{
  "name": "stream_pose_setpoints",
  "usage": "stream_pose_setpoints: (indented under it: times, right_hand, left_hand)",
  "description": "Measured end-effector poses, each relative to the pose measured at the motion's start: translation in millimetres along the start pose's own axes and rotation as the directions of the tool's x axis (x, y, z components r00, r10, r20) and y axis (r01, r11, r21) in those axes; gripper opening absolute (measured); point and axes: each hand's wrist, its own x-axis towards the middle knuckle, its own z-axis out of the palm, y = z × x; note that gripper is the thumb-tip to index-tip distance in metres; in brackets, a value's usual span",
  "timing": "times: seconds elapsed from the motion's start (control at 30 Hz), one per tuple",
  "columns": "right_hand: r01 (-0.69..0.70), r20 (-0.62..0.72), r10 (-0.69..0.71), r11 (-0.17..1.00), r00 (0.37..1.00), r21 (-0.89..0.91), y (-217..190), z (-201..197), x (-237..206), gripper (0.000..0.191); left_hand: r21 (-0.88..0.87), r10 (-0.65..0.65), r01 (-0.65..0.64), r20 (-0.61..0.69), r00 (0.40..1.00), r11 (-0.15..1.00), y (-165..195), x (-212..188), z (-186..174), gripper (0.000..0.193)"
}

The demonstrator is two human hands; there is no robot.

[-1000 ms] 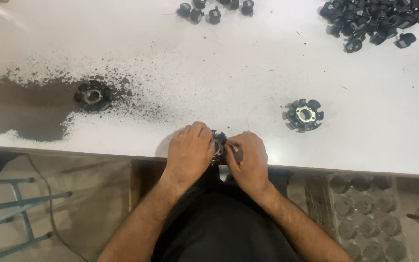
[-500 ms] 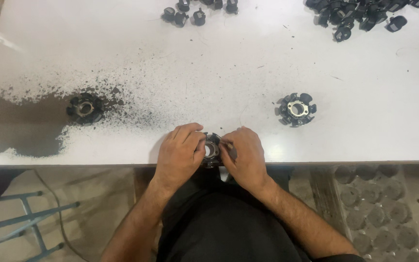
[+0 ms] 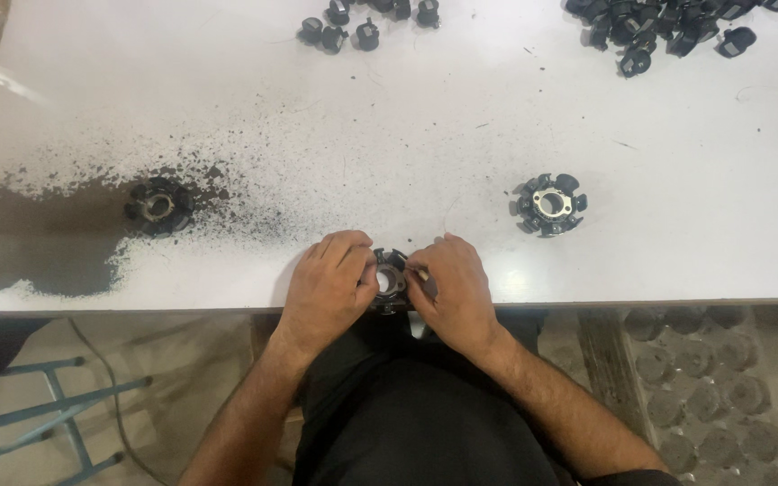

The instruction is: The person sits at a workbench assembling small black plastic impeller-like parts, fitting each component onto a hub by hand and using a small stick-like tool to press or adjust pieces. Finished assemblies are set on the table, and the person reaches for the next unassembled part to repeat the process.

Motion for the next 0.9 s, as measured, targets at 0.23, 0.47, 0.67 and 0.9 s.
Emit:
stream_pose_setpoints:
  times: [0.23, 0.47, 0.67, 0.9]
  right_hand:
    - [-0.014, 0.006, 0.014, 1.0, 1.0, -0.002, -0.4, 1.1, -0.5, 0.025]
    - [0.062, -0.022, -0.062, 0.998, 0.998, 0.025, -8.4, 4.9, -12.3, 0.031]
    - [0.064, -0.029, -0.064, 0.998, 0.998, 0.005, -7.1, 11.0, -12.3, 0.031]
    - [0.075, -0.031, -0.075, 0.997, 0.997, -0.009, -6.7, 12.0, -13.9, 0.031]
  left_hand:
    - [-0.195, -0.135, 0.161, 0.141, 0.981, 0.968, 9.2, 0.3, -5.5, 0.012]
    - [-0.303, -0.36, 0.383, 0.132, 0.924, 0.873, 13.0, -1.3, -6.2, 0.011]
    - [-0.308, -0.379, 0.409, 0.155, 0.912, 0.859, 11.7, -6.1, -3.9, 0.011]
    - [-0.312, -0.382, 0.412, 0.154, 0.911, 0.856, 10.3, -10.5, -3.7, 0.011]
